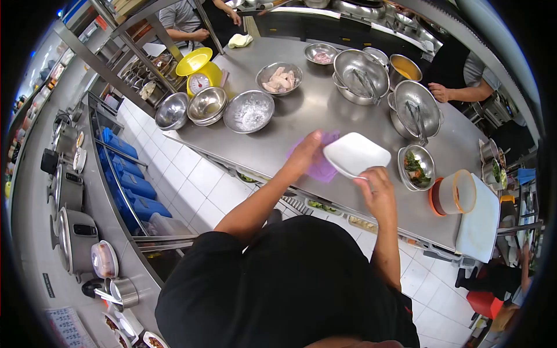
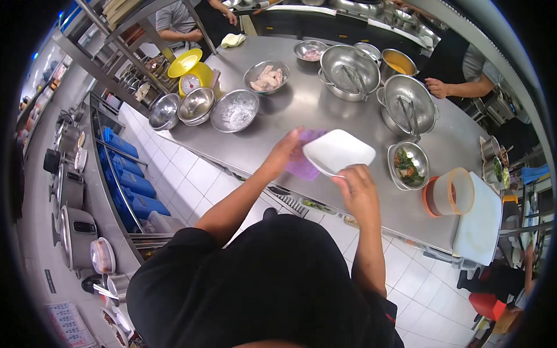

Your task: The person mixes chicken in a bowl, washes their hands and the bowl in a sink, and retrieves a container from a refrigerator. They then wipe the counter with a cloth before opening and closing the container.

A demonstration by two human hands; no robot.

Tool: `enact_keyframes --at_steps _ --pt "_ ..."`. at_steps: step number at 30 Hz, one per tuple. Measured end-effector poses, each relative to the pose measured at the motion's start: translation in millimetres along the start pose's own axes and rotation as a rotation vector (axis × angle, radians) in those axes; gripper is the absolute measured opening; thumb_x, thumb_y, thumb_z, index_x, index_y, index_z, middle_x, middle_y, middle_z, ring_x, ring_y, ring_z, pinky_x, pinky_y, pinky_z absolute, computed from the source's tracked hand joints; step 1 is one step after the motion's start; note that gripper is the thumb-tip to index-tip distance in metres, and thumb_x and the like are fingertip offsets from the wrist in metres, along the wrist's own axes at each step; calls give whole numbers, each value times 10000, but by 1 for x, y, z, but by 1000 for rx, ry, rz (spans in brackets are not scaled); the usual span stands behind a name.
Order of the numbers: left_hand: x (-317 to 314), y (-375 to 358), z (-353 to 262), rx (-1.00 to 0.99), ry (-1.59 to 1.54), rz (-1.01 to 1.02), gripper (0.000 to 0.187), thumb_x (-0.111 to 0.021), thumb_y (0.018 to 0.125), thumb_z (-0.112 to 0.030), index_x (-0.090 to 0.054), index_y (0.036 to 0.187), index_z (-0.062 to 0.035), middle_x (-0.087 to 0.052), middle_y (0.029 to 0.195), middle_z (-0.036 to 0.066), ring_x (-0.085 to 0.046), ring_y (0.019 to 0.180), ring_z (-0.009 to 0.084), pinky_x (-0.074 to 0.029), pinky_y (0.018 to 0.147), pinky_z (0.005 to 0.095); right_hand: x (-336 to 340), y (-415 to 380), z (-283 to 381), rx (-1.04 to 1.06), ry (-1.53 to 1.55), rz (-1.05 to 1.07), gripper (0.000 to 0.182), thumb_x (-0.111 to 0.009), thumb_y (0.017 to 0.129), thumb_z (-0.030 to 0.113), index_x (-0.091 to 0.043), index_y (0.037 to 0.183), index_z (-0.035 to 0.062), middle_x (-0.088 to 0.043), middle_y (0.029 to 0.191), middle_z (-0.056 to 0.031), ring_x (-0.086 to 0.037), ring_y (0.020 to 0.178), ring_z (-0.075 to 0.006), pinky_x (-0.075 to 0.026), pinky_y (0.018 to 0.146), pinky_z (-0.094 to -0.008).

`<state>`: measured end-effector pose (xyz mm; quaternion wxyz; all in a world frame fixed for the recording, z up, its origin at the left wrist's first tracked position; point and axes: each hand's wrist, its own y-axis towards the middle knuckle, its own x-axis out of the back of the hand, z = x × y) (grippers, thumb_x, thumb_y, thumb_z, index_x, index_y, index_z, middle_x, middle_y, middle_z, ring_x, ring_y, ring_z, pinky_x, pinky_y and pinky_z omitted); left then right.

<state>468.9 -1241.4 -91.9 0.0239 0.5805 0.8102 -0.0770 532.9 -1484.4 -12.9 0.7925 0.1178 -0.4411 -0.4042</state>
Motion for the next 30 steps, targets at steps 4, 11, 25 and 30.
enact_keyframes --at_steps 4,11,25,30 --pt "12 -19 -38 238 -325 104 586 -525 941 -316 -397 1429 -19 -600 1227 146 -639 1015 255 -581 675 384 -12 27 27 130 18 125 164 -749 785 116 -628 844 22 -617 883 -105 -600 893 -318 -496 762 -414" --pt "99 37 -119 22 -39 -260 561 -433 931 -160 -316 1465 -31 -602 1205 171 -672 922 270 -596 560 381 -49 89 48 43 -129 73 562 -709 840 168 -496 1353 76 -356 1495 -189 -338 1386 -393 -361 1103 -446" --pt "394 312 -9 71 -358 -394 504 -553 948 -278 -394 1388 -92 -539 1286 180 -540 1164 354 -497 924 538 -114 -38 -13 -506 -535 162 488 -639 760 63 -614 1235 171 -475 1422 -98 -411 1348 -344 -307 1077 -590" --pt "352 289 -47 340 -199 -431 737 -609 914 -441 -317 1454 -35 -467 1390 188 -480 1245 377 -358 1069 556 -135 -31 -25 -771 -742 -73 439 -571 837 149 -599 1275 135 -488 1399 -195 -463 1269 -415 -359 1056 -520"
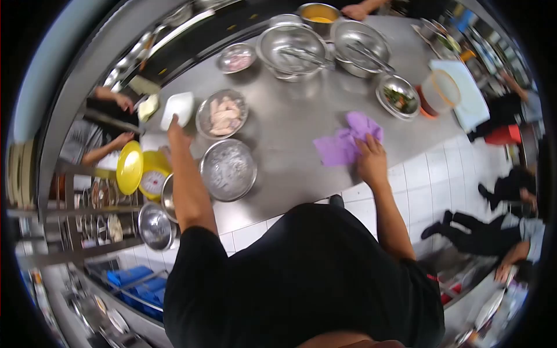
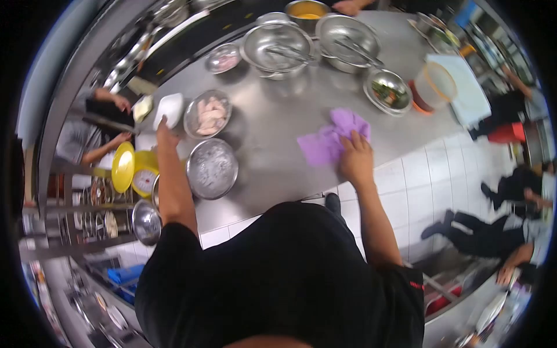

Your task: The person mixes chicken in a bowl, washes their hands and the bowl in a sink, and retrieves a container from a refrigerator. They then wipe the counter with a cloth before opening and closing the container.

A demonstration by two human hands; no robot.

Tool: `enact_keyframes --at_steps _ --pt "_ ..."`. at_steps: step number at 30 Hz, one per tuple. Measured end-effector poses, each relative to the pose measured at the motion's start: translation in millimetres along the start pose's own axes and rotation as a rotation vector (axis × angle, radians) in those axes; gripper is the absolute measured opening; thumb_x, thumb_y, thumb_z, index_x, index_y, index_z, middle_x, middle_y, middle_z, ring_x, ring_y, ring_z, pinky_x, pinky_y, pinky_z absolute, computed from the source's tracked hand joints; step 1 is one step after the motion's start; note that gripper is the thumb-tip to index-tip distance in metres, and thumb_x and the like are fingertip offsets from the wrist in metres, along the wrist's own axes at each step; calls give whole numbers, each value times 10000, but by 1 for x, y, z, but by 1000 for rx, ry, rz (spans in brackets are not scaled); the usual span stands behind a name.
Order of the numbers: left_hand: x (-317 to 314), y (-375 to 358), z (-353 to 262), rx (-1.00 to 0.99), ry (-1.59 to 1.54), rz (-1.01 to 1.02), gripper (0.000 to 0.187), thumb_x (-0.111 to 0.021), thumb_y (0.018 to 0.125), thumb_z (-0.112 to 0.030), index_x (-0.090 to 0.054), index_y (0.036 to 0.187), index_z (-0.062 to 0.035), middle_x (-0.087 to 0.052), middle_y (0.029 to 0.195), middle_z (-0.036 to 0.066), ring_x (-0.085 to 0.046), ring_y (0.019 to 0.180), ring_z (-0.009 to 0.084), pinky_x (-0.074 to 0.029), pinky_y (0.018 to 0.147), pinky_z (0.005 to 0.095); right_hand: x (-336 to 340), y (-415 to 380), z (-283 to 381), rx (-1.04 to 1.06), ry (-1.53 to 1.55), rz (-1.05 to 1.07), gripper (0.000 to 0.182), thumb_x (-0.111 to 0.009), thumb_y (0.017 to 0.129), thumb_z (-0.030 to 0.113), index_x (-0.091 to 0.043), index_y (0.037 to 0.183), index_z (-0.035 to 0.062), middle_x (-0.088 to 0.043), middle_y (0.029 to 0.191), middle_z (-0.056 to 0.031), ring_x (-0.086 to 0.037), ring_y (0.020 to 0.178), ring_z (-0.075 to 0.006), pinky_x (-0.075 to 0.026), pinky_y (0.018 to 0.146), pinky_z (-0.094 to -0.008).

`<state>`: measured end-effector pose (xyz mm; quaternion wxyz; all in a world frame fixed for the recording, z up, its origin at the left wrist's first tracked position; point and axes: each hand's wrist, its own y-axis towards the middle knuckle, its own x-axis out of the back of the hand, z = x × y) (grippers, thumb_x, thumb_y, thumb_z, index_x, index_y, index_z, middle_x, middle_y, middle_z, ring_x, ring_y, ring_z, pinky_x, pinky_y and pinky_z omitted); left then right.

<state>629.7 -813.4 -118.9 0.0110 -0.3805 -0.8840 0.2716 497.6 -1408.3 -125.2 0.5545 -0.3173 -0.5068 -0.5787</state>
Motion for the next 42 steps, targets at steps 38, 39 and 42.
enact_keyframes --at_steps 38,39,42 --pt "-59 -78 17 -90 470 105 259 -483 896 -75 -555 1105 61 -662 875 203 -686 648 294 -611 553 378 -101 196 -20 157 672 168 510 -510 871 138 -490 1364 5 -669 918 -229 -658 550 -260 -547 496 -362" --pt "-68 -79 19 -78 456 127 263 -476 892 -63 -535 1105 79 -653 896 209 -690 669 310 -615 572 389 -61 186 19 19 719 317 512 -507 874 140 -489 1368 8 -671 928 -234 -668 584 -268 -553 539 -372" --pt "-96 -94 26 -36 406 202 277 -476 898 -50 -509 1116 119 -630 934 235 -698 752 345 -623 614 410 -38 174 70 -163 803 500 517 -531 888 169 -486 1381 21 -674 956 -250 -691 706 -290 -559 660 -399"
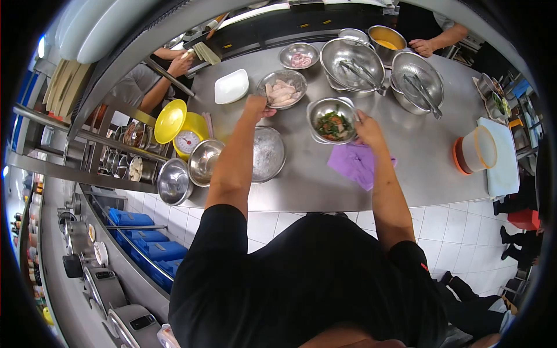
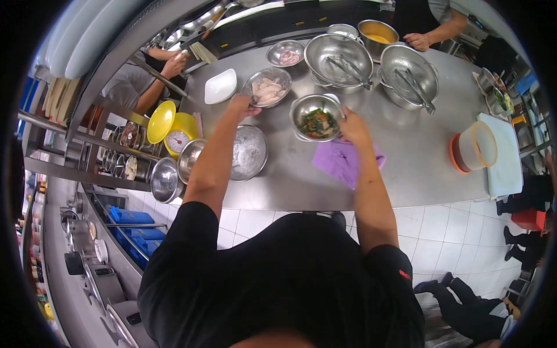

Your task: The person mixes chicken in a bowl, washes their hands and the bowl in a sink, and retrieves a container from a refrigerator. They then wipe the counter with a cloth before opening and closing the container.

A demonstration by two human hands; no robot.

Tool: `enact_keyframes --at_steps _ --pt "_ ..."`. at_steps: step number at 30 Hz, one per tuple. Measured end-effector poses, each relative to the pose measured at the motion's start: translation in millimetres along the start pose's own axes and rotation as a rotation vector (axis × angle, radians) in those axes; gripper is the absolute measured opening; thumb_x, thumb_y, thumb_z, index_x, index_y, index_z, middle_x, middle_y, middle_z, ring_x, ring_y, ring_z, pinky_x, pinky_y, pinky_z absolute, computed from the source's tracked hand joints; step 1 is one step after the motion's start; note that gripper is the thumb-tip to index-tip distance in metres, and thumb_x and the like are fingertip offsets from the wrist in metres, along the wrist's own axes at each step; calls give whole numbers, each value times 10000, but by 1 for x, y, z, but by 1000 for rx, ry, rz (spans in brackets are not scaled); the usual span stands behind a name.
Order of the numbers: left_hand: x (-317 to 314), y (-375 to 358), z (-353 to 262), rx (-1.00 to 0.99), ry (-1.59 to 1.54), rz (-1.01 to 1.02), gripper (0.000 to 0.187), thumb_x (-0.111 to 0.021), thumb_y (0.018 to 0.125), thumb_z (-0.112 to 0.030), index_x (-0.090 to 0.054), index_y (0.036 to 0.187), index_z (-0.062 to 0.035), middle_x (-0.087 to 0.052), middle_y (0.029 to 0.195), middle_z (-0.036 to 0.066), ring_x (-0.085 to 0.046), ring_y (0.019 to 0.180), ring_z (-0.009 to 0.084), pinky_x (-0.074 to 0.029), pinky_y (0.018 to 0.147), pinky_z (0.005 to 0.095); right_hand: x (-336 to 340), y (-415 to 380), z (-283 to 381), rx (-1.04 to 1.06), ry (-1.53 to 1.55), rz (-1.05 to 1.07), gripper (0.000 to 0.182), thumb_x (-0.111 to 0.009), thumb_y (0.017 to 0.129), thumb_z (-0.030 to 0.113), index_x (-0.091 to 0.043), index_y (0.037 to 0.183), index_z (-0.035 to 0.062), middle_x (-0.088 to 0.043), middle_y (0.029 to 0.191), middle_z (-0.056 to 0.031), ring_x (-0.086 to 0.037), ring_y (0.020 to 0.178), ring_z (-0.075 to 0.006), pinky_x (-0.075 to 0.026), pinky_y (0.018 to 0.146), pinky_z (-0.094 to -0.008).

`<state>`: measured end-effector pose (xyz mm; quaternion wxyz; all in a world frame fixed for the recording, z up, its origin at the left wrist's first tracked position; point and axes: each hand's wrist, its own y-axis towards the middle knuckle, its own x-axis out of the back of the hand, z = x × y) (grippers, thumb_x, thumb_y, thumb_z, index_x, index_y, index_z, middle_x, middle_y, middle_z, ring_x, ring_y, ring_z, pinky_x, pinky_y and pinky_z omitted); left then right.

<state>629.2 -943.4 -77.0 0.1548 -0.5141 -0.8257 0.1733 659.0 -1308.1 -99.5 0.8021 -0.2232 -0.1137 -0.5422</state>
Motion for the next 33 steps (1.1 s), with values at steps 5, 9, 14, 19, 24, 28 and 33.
enact_keyframes --at_steps 5,9,14,19,24,28,33 --pt "-12 44 12 54 -51 52 367 -501 944 -193 -530 1203 65 -639 1060 219 -687 855 359 -608 680 458 -22 -9 -17 275 -35 -11 599 -602 912 307 -442 1420 32 -671 1043 -236 -687 858 -340 -538 777 -428" --pt "-24 54 -19 -152 362 -200 557 -506 951 -347 -455 1346 43 -603 1228 226 -653 1004 381 -588 748 453 -14 -84 -19 506 -623 -206 691 -669 858 395 -445 1425 70 -538 1341 -195 -513 1231 -376 -369 1028 -553" --pt "-26 145 -41 -708 779 -303 718 -526 918 -466 -394 1412 39 -549 1288 309 -575 1132 460 -474 934 480 -18 -155 -36 468 -777 -211 550 -706 804 345 -586 1310 167 -423 1465 -137 -329 1396 -334 -254 1102 -605" --pt "-26 272 -48 -1035 1485 -41 571 -598 895 -391 -518 1280 22 -651 1041 237 -652 919 338 -492 770 450 -18 -172 -50 448 -732 -326 403 -707 799 292 -666 1188 193 -444 1455 -104 -368 1375 -317 -283 1100 -575" --pt "-37 303 -46 -581 981 94 260 -580 824 -159 -681 948 46 -686 839 174 -664 718 316 -506 626 454 -21 -172 -55 451 -692 -385 388 -705 807 268 -663 1185 188 -478 1420 -101 -404 1351 -309 -334 1072 -561" --pt "-35 289 -44 -238 206 5 249 -577 780 -151 -640 878 69 -638 717 135 -597 575 229 -431 465 363 -21 -171 -58 462 -697 -394 386 -703 812 267 -661 1186 183 -486 1411 -98 -411 1346 -301 -346 1063 -554" --pt "-26 225 -83 -458 86 -132 183 -526 842 -144 -581 842 30 -641 704 158 -555 459 173 -313 349 263 -21 -172 -59 471 -686 -397 365 -700 814 264 -664 1165 173 -483 1411 -98 -413 1339 -312 -346 1049 -575"
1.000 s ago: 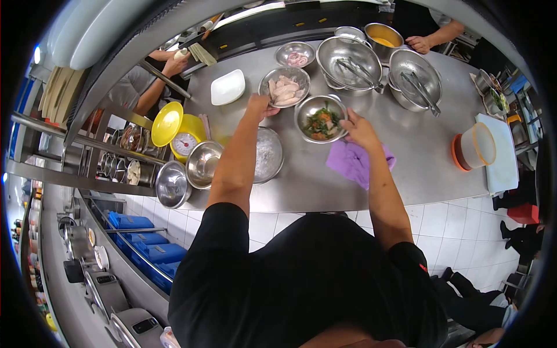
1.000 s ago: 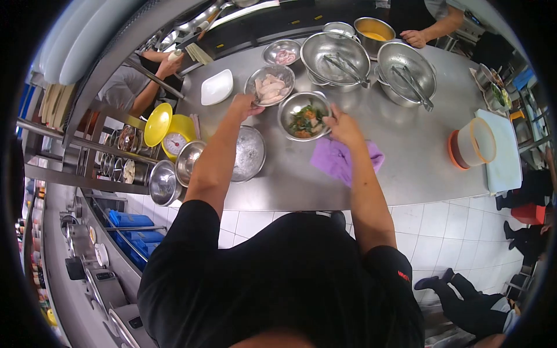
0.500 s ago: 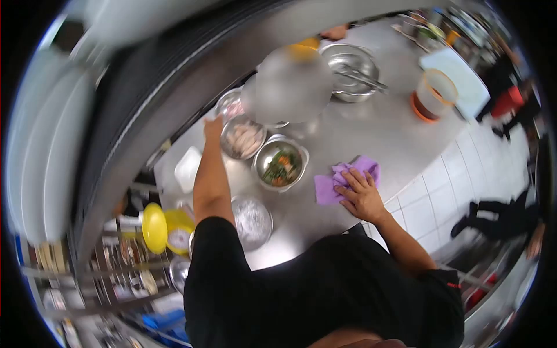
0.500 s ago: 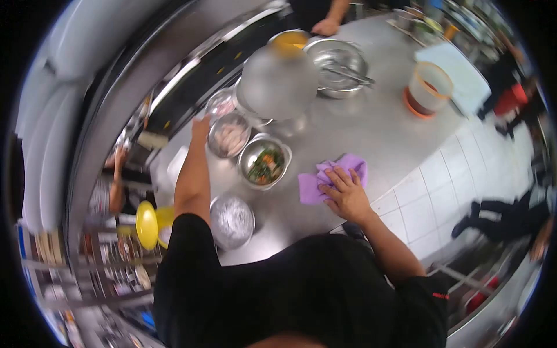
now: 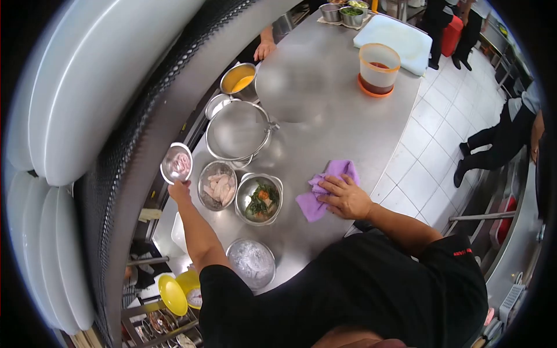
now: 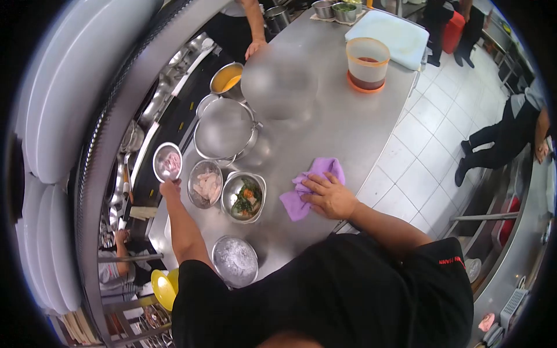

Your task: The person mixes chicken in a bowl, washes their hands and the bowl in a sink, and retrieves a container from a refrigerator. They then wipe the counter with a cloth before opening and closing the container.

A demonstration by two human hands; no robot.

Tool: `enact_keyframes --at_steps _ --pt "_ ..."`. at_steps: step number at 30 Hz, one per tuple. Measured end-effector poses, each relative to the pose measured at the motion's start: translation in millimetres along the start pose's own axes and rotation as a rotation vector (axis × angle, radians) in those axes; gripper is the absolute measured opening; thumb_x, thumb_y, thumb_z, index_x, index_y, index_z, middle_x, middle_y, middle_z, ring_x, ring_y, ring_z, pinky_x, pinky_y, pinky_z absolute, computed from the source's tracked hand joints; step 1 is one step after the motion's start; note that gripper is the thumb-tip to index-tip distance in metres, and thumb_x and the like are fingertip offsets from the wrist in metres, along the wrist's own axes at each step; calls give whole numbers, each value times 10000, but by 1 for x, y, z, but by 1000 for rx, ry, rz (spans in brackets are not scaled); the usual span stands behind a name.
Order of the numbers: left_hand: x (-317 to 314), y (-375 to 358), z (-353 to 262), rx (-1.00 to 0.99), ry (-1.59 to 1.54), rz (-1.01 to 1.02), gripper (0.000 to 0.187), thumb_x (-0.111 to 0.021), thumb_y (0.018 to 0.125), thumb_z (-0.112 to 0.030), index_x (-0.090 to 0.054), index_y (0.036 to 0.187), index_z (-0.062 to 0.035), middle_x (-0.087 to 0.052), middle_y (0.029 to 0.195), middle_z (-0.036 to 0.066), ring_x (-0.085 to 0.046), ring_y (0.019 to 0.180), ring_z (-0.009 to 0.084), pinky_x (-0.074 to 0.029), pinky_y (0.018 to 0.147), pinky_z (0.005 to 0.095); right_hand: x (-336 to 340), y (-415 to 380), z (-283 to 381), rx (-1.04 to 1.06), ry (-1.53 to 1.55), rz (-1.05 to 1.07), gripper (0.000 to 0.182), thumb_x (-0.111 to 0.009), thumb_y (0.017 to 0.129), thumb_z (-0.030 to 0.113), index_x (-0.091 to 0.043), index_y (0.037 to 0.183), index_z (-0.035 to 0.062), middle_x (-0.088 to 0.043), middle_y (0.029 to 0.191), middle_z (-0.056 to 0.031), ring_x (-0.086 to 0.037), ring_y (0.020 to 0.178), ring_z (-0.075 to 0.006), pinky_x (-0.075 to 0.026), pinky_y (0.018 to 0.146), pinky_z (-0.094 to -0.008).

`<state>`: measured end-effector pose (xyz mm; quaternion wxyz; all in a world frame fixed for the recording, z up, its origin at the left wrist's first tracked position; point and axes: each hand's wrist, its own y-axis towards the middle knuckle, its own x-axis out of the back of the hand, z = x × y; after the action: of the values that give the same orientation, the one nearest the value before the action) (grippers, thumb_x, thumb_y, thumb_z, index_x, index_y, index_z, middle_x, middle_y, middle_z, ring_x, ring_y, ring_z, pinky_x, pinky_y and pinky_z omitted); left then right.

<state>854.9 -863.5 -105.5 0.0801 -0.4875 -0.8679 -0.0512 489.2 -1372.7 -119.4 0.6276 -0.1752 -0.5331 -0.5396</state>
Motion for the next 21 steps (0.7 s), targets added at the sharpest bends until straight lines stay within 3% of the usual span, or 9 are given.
enact_keyframes --at_steps 2,4,6,11,13,16,17,18,21 --pt "18 -18 -44 -59 49 209 215 -535 875 -178 -580 880 32 -648 721 149 -575 457 168 -360 343 256 -1 3 -1 1 -4 0 359 -698 815 265 -663 1159 171 -482 1411 -100 -415 1336 -317 -348 1042 -582" --pt "16 -43 -74 -93 108 97 249 -551 892 -218 -597 910 26 -645 727 116 -590 488 148 -453 393 248 0 5 -1 6 -2 4 356 -696 815 265 -660 1157 173 -484 1409 -104 -418 1332 -321 -351 1034 -586" --pt "13 -97 -116 -108 59 210 271 -563 898 -251 -619 947 9 -646 748 86 -602 524 139 -519 459 252 0 10 -2 25 6 14 389 -697 818 279 -646 1188 167 -485 1407 -120 -418 1332 -324 -354 1028 -592" --pt "-48 -233 -172 -27 285 506 331 -540 879 -211 -653 1130 -26 -661 827 62 -630 596 145 -526 495 255 14 32 -41 59 328 34 455 -676 863 305 -596 1283 149 -453 1433 -177 -418 1322 -366 -362 1051 -541" --pt "-83 -289 -172 34 281 621 363 -525 883 -194 -640 1183 -26 -671 865 71 -638 615 152 -534 505 262 35 36 -63 -109 487 11 467 -663 886 310 -576 1313 143 -427 1452 -197 -415 1321 -385 -364 1069 -499" --pt "-140 -345 -145 149 276 698 366 -500 903 -168 -615 1221 -30 -685 894 78 -652 633 158 -551 519 260 75 23 -135 -173 216 -418 503 -659 897 280 -528 1351 106 -485 1391 -220 -440 1295 -395 -369 1079 -459" --pt "-155 -353 -129 208 265 721 398 -529 893 -182 -601 1258 -42 -685 972 84 -666 728 168 -563 572 279 85 19 -169 -384 94 -475 561 -702 877 160 -469 1380 80 -473 1424 -183 -469 1283 -370 -383 1075 -427" --pt "-168 -358 -111 265 250 736 436 -559 883 -197 -587 1294 -54 -686 1049 90 -680 822 178 -575 624 298 113 16 -206 -219 25 -578 548 -686 889 142 -463 1384 69 -457 1444 -184 -468 1294 -362 -372 1081 -416" --pt "-198 -378 -68 358 129 762 530 -538 960 -243 -397 1436 -56 -691 1038 126 -680 826 188 -575 687 333 166 19 -285 -360 -219 -650 622 -722 863 198 -452 1414 93 -476 1437 -174 -423 1333 -392 -367 1082 -432"
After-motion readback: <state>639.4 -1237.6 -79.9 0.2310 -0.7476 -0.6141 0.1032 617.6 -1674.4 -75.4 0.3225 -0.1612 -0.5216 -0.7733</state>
